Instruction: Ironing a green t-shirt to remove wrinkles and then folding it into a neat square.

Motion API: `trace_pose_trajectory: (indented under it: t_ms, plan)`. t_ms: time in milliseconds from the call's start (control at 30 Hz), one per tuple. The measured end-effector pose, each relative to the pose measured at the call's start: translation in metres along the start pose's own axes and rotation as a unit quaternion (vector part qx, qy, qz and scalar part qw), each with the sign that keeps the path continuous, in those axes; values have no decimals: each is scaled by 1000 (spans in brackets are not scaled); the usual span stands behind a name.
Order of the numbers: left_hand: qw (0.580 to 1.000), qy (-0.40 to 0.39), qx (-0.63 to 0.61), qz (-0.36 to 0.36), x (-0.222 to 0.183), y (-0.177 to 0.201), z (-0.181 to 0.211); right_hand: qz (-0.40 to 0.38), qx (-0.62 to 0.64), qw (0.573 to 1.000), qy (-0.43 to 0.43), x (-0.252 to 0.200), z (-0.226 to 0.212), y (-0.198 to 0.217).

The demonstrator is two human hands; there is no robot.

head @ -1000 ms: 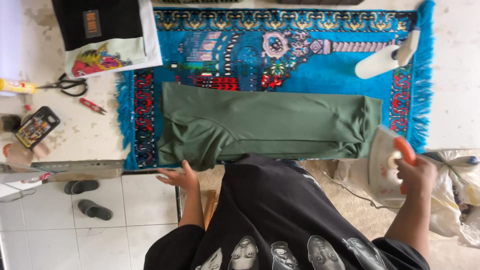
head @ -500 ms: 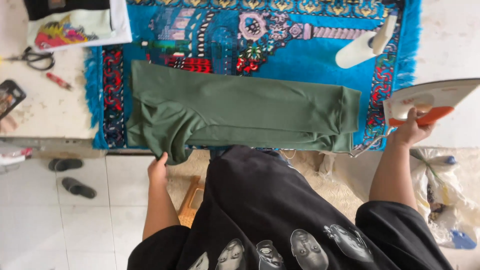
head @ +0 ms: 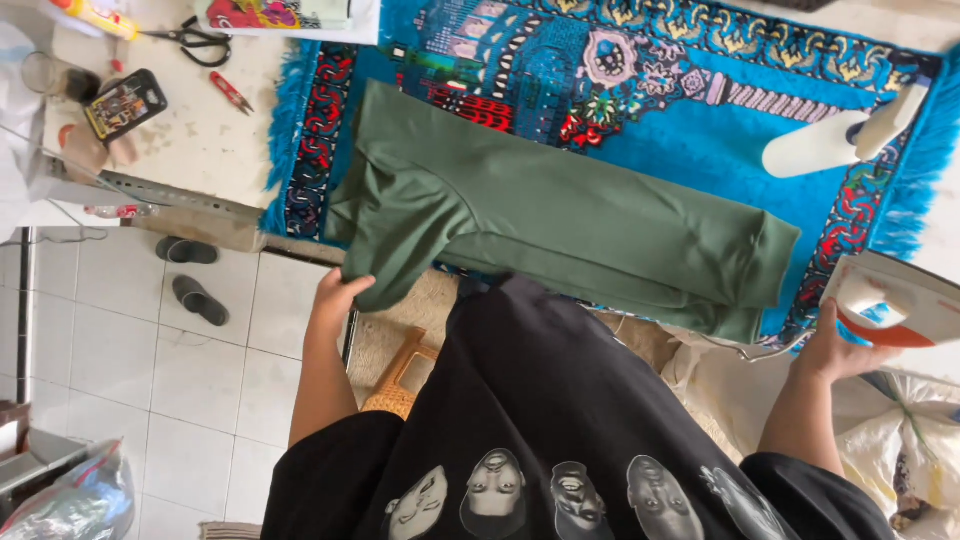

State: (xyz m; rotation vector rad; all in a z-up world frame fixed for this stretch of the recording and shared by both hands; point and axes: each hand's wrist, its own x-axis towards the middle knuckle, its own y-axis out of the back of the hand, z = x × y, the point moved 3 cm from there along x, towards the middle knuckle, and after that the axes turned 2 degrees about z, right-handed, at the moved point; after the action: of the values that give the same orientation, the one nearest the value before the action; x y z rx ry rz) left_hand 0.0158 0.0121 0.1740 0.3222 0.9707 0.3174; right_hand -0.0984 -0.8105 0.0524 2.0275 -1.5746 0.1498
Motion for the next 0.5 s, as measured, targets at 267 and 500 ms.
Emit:
trace_pose_trajectory:
  t_ms: [267, 500]
  plan:
    - [963, 133, 211, -103, -29, 12, 33, -81, -173, 981, 27, -122, -102, -15]
    - [977, 54, 144, -145, -46, 4, 70, -597, -57, 798, -51, -209, -263, -146]
